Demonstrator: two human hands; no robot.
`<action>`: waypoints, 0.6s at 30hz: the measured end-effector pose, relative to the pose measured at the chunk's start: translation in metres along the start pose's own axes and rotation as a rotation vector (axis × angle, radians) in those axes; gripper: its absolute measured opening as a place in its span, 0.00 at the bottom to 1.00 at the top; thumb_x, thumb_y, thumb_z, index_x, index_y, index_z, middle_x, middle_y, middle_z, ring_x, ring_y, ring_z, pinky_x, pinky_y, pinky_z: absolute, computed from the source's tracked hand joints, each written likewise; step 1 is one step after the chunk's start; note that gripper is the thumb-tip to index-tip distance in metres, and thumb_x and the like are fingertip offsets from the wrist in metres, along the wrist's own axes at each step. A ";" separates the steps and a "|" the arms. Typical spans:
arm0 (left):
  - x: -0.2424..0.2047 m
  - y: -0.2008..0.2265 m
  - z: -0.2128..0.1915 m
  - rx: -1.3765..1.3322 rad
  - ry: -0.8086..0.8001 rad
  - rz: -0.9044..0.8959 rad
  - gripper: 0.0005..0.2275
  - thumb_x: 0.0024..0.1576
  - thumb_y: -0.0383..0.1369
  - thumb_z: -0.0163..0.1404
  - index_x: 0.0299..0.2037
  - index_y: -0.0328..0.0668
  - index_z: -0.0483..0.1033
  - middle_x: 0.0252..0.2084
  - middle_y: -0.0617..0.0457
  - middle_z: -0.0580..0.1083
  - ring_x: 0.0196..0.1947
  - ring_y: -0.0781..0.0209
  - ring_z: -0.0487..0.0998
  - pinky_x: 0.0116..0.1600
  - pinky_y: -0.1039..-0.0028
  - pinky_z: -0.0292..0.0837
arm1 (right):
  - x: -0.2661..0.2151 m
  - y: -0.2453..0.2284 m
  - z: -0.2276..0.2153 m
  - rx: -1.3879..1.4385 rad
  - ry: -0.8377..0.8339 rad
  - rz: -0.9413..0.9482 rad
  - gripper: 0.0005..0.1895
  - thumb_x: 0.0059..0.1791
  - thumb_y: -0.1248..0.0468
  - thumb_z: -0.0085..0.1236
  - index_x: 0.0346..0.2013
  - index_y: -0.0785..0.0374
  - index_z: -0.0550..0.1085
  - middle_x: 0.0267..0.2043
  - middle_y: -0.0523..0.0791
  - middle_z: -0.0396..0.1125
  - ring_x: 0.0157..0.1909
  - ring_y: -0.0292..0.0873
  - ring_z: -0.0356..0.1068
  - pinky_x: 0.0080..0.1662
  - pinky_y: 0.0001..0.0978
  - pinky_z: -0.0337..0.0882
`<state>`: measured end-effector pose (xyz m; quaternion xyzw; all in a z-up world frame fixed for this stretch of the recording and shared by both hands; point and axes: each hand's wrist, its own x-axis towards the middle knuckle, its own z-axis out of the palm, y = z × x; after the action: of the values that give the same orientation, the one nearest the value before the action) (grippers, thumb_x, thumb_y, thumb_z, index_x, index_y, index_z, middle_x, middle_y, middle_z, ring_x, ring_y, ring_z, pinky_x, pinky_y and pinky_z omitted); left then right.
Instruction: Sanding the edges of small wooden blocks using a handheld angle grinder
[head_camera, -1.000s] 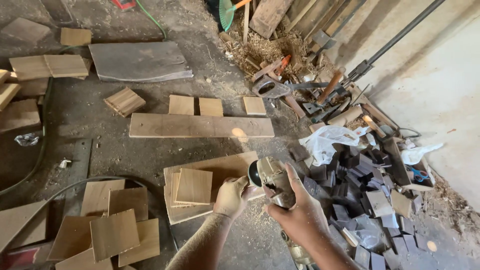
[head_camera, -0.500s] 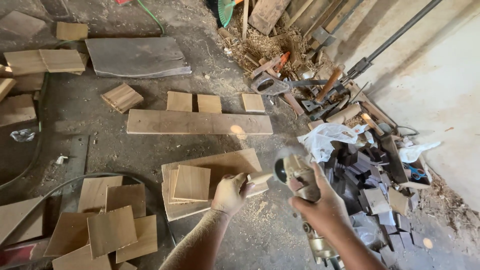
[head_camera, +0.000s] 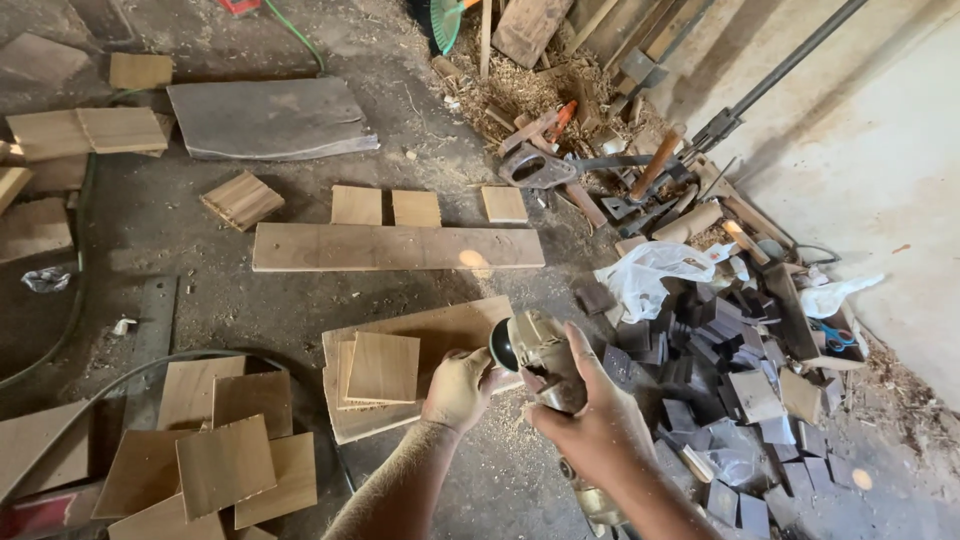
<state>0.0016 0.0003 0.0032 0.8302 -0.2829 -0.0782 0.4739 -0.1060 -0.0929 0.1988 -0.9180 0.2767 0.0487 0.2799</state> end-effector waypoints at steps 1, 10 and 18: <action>0.000 0.000 -0.001 -0.011 0.023 0.025 0.10 0.55 0.30 0.55 0.46 0.53 0.81 0.30 0.58 0.82 0.30 0.60 0.79 0.49 0.71 0.74 | 0.001 0.002 0.003 0.027 0.019 -0.021 0.62 0.35 0.57 0.70 0.76 0.49 0.43 0.59 0.49 0.71 0.32 0.39 0.80 0.26 0.27 0.78; 0.000 -0.002 -0.001 0.026 -0.017 0.016 0.08 0.58 0.31 0.51 0.47 0.48 0.78 0.36 0.55 0.82 0.41 0.55 0.80 0.51 0.69 0.75 | 0.004 -0.022 -0.034 0.053 -0.032 0.270 0.61 0.38 0.64 0.63 0.76 0.34 0.38 0.61 0.47 0.69 0.29 0.41 0.72 0.23 0.26 0.67; -0.009 -0.002 0.001 -0.006 0.020 0.042 0.05 0.58 0.31 0.52 0.43 0.45 0.75 0.37 0.53 0.81 0.41 0.52 0.81 0.48 0.66 0.77 | -0.009 0.021 -0.045 0.222 0.135 0.349 0.61 0.38 0.69 0.67 0.78 0.43 0.42 0.67 0.50 0.61 0.42 0.47 0.73 0.31 0.36 0.73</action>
<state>-0.0054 0.0051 -0.0002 0.8234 -0.2954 -0.0605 0.4807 -0.1279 -0.1271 0.2287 -0.8209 0.4530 0.0042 0.3476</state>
